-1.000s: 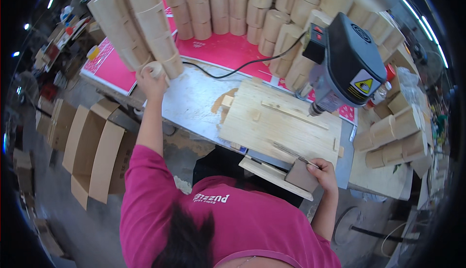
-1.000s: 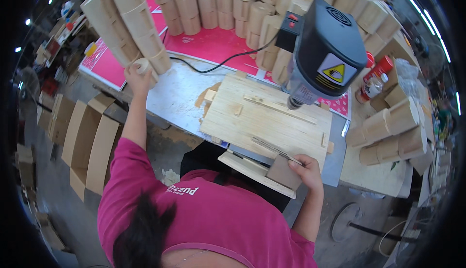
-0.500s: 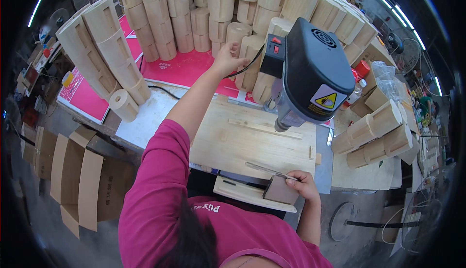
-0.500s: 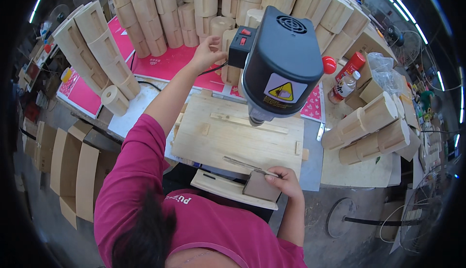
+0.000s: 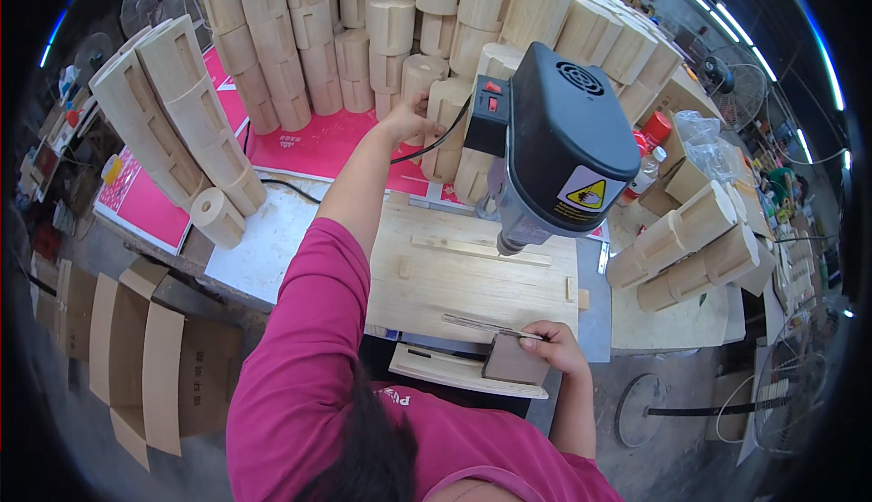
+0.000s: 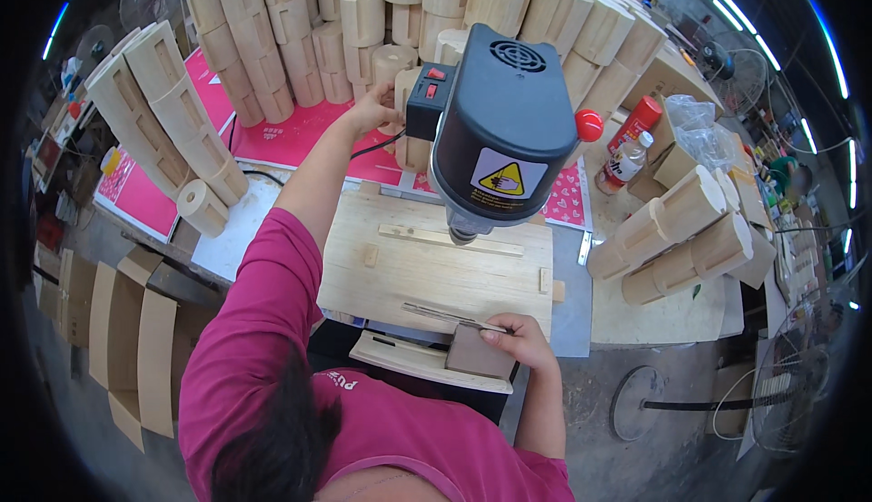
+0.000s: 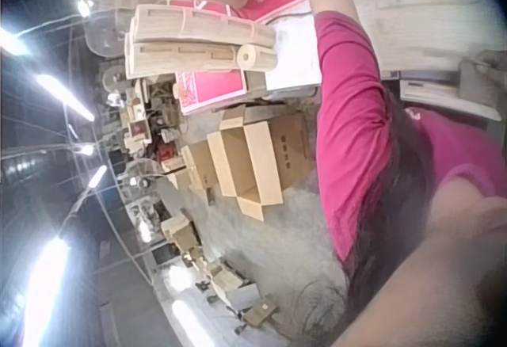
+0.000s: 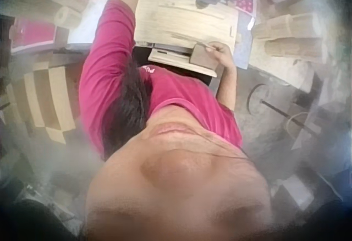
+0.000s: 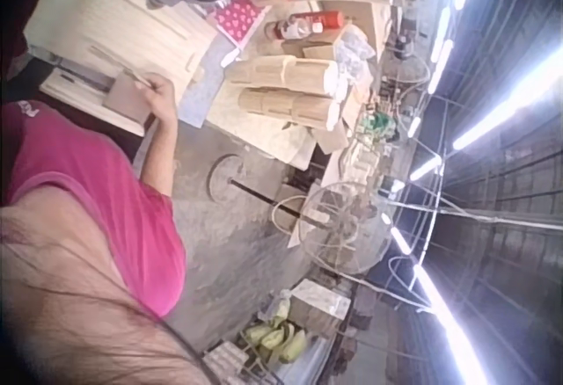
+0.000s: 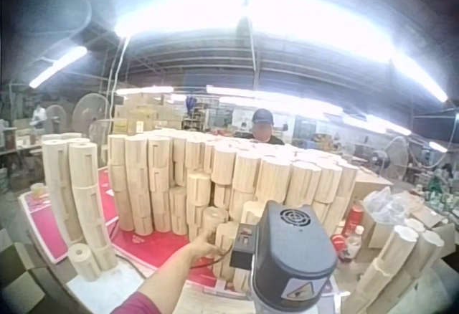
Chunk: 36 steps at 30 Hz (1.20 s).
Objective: Operating a drill press to make holes in cylindrical wood blocks while using a jig for alignment.
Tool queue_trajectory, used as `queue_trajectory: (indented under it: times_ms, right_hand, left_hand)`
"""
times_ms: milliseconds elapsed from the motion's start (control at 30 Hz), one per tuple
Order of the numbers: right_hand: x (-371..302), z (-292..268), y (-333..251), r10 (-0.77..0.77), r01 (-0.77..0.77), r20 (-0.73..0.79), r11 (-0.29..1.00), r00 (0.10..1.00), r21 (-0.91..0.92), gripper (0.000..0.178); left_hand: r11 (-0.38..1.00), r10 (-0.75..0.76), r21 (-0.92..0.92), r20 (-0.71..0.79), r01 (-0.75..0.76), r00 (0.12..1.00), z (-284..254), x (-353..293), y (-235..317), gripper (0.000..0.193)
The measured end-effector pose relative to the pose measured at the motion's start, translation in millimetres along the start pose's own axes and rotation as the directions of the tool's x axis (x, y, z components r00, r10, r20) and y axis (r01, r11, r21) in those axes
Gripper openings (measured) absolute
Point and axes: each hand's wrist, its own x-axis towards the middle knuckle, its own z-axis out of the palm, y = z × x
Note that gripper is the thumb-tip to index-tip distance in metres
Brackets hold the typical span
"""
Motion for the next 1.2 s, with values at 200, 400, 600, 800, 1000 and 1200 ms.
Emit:
queue_trajectory:
  times_ms: [200,400,600,800,1000,1200]
  right_hand:
    - [-20.8,0.2,3.2,-0.040,0.045,-0.060,0.995,0.997,0.092,0.020]
    - [-54.3,-19.3,-22.6,-0.266,0.270,-0.110,0.963,0.958,0.024,0.025]
    - [-20.0,-12.0,-36.3,-0.468,0.368,-0.264,0.861,0.843,-0.350,0.027]
    - [7.7,-4.8,-29.0,-0.406,0.356,-0.191,0.901,0.894,-0.250,0.026]
    - [7.8,-7.7,-27.8,-0.399,0.374,-0.112,0.907,0.910,-0.193,0.027]
    - [7.2,-11.9,-24.3,-0.398,0.374,-0.103,0.907,0.912,-0.194,0.027]
  left_hand:
    - [0.980,0.199,0.017,-0.136,-0.199,0.970,-16.2,-32.3,11.7,0.069]
    - [0.965,0.227,-0.071,-0.263,-0.253,0.938,-52.1,-139.4,74.7,0.052]
    - [0.996,-0.024,0.083,0.074,0.018,0.997,-5.6,-227.1,96.3,0.041]
    - [0.859,-0.266,0.508,0.340,0.062,0.902,35.5,-246.8,57.4,0.046]
    - [0.870,-0.315,0.481,0.371,0.110,0.874,32.9,-233.9,38.8,0.050]
    - [0.855,-0.361,0.498,0.370,0.145,0.856,38.4,-229.3,40.3,0.041]
